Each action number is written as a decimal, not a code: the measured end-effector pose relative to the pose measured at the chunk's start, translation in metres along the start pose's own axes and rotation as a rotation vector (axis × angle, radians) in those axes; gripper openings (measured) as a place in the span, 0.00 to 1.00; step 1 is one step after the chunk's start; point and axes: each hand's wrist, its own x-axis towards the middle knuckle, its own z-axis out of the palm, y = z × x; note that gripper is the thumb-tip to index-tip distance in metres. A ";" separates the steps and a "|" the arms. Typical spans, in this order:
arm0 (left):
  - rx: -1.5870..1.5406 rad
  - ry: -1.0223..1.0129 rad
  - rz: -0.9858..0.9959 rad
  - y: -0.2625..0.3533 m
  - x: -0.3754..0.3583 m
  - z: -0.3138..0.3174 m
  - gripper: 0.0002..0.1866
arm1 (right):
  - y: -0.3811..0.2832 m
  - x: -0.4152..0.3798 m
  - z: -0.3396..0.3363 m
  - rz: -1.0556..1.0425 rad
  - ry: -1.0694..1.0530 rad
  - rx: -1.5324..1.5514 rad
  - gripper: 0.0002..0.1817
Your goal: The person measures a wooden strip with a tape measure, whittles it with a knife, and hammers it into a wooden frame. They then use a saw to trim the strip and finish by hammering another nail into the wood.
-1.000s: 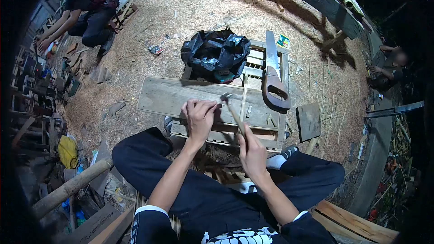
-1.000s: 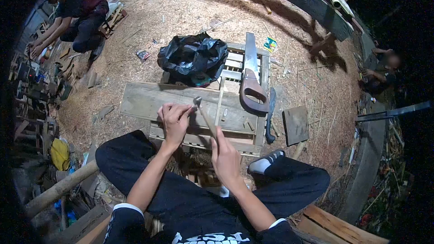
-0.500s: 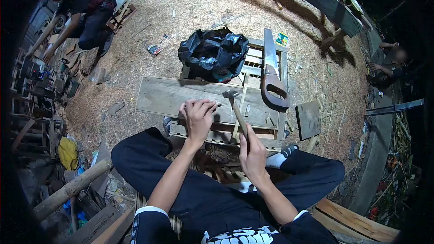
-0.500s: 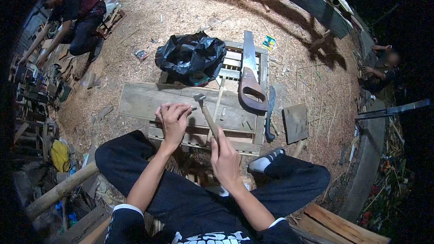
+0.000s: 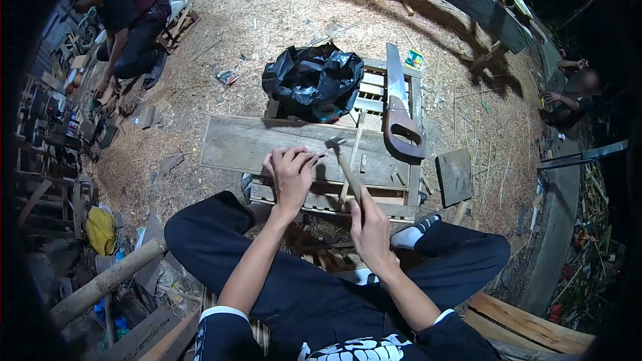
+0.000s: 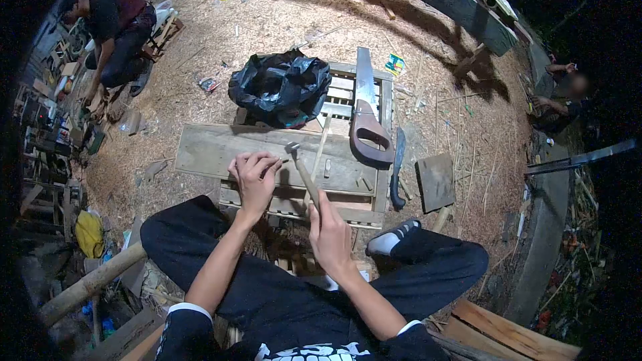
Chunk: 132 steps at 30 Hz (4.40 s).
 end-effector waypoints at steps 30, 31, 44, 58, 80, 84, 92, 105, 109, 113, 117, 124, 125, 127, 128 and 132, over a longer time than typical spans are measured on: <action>-0.724 -0.369 -0.265 0.045 0.013 -0.021 0.17 | 0.052 0.027 -0.044 0.118 0.078 0.194 0.25; -0.730 -0.369 -0.249 0.047 0.012 -0.021 0.17 | 0.053 0.030 -0.045 0.118 0.081 0.195 0.25; -0.644 -0.418 -0.022 0.065 0.025 -0.001 0.07 | 0.104 0.060 -0.065 0.163 0.009 0.380 0.13; -0.728 -0.561 0.053 0.087 0.017 0.019 0.07 | 0.080 0.051 -0.081 0.186 -0.105 0.813 0.21; -0.758 -0.594 -0.091 0.109 0.016 0.015 0.07 | 0.078 0.055 -0.088 0.377 -0.194 1.016 0.21; -0.725 -0.573 -0.031 0.106 0.015 0.019 0.07 | 0.076 0.055 -0.083 0.348 -0.157 0.990 0.20; -0.673 -0.459 0.017 0.107 0.013 0.026 0.08 | 0.078 0.055 -0.082 0.327 -0.135 1.012 0.22; -0.517 -0.322 0.250 0.111 0.006 0.029 0.20 | 0.080 0.052 -0.072 0.320 -0.042 1.029 0.21; -0.400 -0.304 0.417 0.113 0.010 0.027 0.22 | 0.084 0.053 -0.068 0.305 -0.036 1.022 0.22; -0.301 -0.318 0.534 0.109 0.011 0.028 0.22 | 0.085 0.052 -0.069 0.286 -0.001 0.969 0.21; -0.240 -0.325 0.590 0.111 0.010 0.028 0.20 | 0.087 0.052 -0.070 0.288 0.023 0.927 0.23; -0.239 -0.393 0.568 0.106 0.009 0.032 0.21 | 0.092 0.048 -0.068 0.306 0.009 0.889 0.23; -0.228 -0.361 0.530 0.105 0.007 0.036 0.22 | 0.095 0.048 -0.064 0.298 0.035 0.846 0.22; -0.224 -0.331 0.495 0.103 0.003 0.044 0.23 | 0.098 0.042 -0.054 0.304 0.087 0.814 0.22; -0.238 -0.343 0.434 0.102 0.000 0.046 0.21 | 0.101 0.039 -0.048 0.307 0.134 0.783 0.23; -0.261 -0.364 0.309 0.101 -0.007 0.052 0.17 | 0.109 0.033 -0.039 0.351 0.159 0.716 0.22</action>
